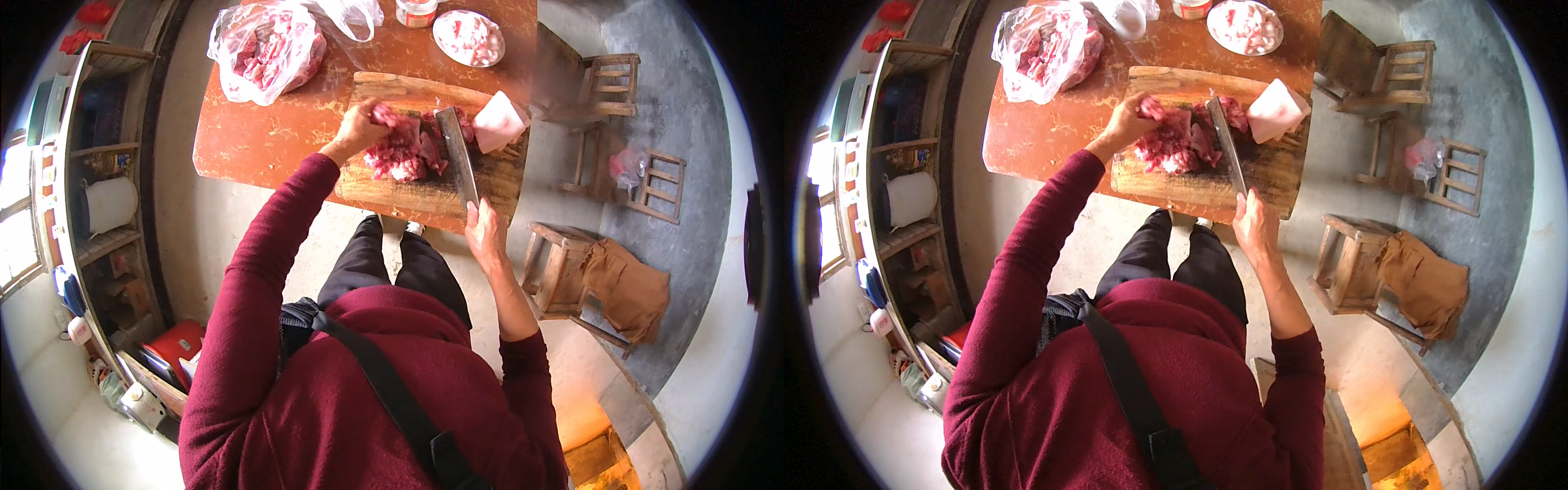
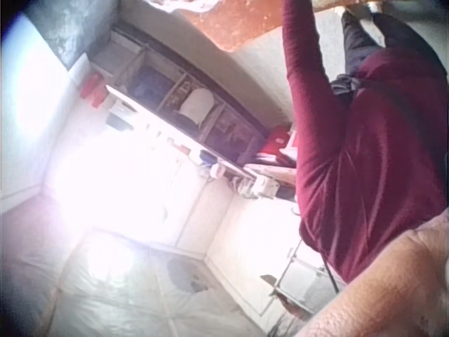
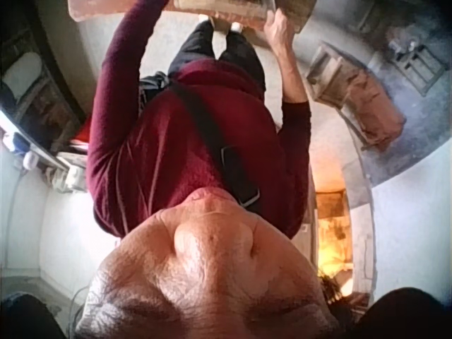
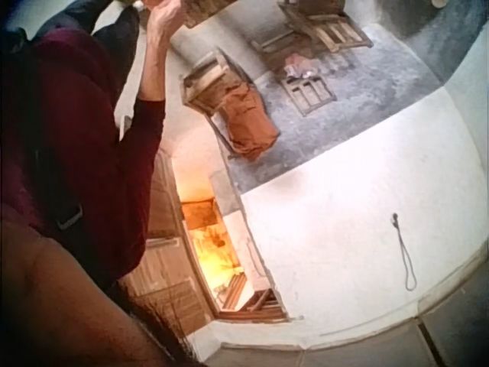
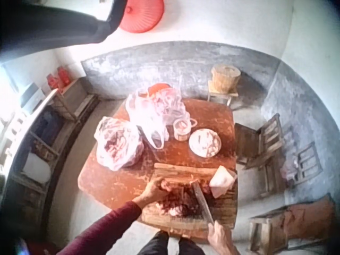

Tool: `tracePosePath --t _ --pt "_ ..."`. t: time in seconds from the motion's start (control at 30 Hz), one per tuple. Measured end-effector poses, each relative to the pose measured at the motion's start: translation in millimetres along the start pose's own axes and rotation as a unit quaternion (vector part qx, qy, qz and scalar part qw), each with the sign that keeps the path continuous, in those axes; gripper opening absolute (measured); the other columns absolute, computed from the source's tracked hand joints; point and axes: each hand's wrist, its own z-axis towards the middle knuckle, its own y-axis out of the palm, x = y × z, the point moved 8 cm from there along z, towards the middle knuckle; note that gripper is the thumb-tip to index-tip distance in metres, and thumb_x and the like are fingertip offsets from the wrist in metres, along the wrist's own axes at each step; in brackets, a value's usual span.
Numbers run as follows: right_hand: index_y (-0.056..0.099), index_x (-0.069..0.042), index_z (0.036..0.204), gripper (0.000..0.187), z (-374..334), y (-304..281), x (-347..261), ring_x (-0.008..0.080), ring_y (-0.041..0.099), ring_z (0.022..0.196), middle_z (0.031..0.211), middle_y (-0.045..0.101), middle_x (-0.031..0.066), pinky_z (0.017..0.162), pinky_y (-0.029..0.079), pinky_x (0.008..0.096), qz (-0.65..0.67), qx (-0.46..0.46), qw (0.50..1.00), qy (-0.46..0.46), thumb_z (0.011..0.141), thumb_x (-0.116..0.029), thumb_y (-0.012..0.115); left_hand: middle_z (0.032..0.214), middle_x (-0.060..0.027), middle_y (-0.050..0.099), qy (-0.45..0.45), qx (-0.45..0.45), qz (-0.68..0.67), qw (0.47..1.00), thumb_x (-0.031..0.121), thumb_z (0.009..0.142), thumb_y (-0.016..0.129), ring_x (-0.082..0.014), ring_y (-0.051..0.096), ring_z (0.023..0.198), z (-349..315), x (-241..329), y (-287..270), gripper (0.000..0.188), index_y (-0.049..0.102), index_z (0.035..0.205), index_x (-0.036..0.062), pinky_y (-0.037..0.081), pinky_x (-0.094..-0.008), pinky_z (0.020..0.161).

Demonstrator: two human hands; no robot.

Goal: The person uses a cleaver to chop raw meat into smaller pieces on a wooden cutting board. They transfer the chopped meat into a plastic bag and continue chopping additional pieces from a larger cut of meat.

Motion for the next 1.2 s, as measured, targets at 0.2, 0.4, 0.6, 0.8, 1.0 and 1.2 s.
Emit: tracePosePath --t 0.2,0.4,0.6,0.8,1.0,1.2 --pt "0.053 0.003 0.084 0.022 -13.4 -2.8 0.8 0.04 0.058 0.06 0.062 0.057 0.0226 0.054 0.045 0.0472 0.003 0.003 1.0 0.008 0.088 -0.019 0.05 0.089 -0.0121 0.066 -0.143 0.147 0.012 0.979 0.035 0.072 0.071 -0.0175 0.063 0.079 -7.6 -46.2 -50.1 0.047 0.057 0.102 0.0021 0.05 -0.0311 0.07" --pt "0.054 0.002 0.089 0.022 -27.9 6.1 -3.1 0.0393 0.058 0.06 0.064 0.058 0.0226 0.054 0.046 0.0471 -0.024 -0.065 0.997 -0.044 0.088 -0.019 0.05 0.087 -0.0122 0.065 -0.109 0.134 -0.028 0.985 0.029 0.071 0.069 -0.0213 0.063 0.076 5.6 -100.3 -49.1 0.048 0.053 0.107 0.0007 0.05 -0.0309 0.074" --pt "0.053 0.002 0.084 0.022 -33.9 -0.1 21.4 0.0418 0.057 0.061 0.064 0.057 0.0244 0.054 0.044 0.0487 -0.01 -0.053 0.998 0.041 0.089 -0.02 0.05 0.121 -0.0213 0.046 -0.021 0.178 0.186 0.966 0.023 0.066 0.071 -0.0341 0.045 0.11 -7.6 -9.2 -35.3 0.061 0.045 0.119 0.006 0.038 -0.0457 0.093" --pt "0.054 0.001 0.087 0.021 -48.2 -18.3 26.9 0.0435 0.056 0.063 0.066 0.057 0.0249 0.054 0.042 0.0486 0.077 -0.026 0.993 0.084 0.089 -0.019 0.049 0.104 -0.0123 0.054 0.144 -0.044 0.215 0.965 0.019 0.066 0.07 -0.0335 0.048 0.102 -35.1 56.3 64.0 0.043 0.057 0.105 0.0063 0.04 -0.0413 0.09" --pt "0.055 0.001 0.09 0.02 -54.2 -22.2 24.3 0.043 0.057 0.066 0.07 0.058 0.024 0.056 0.043 0.0468 0.115 -0.005 0.99 0.083 0.089 -0.019 0.05 0.099 -0.0101 0.052 0.119 -0.07 0.363 0.921 0.015 0.069 0.063 -0.0287 0.055 0.091 -23.7 47.0 115.7 0.024 0.056 0.092 0.0139 0.043 -0.0446 0.075" --pt "0.056 0.001 0.087 0.02 -64.9 -34.0 38.8 0.0372 0.056 0.058 0.065 0.056 0.0208 0.054 0.042 0.0418 0.162 0.037 0.981 0.104 0.089 -0.018 0.052 0.083 -0.0106 0.058 0.229 -0.117 0.244 0.935 0.011 0.075 0.059 -0.0314 0.058 0.083 -48.4 69.6 145.0 0.013 0.055 0.086 0.0072 0.046 -0.0406 0.068"
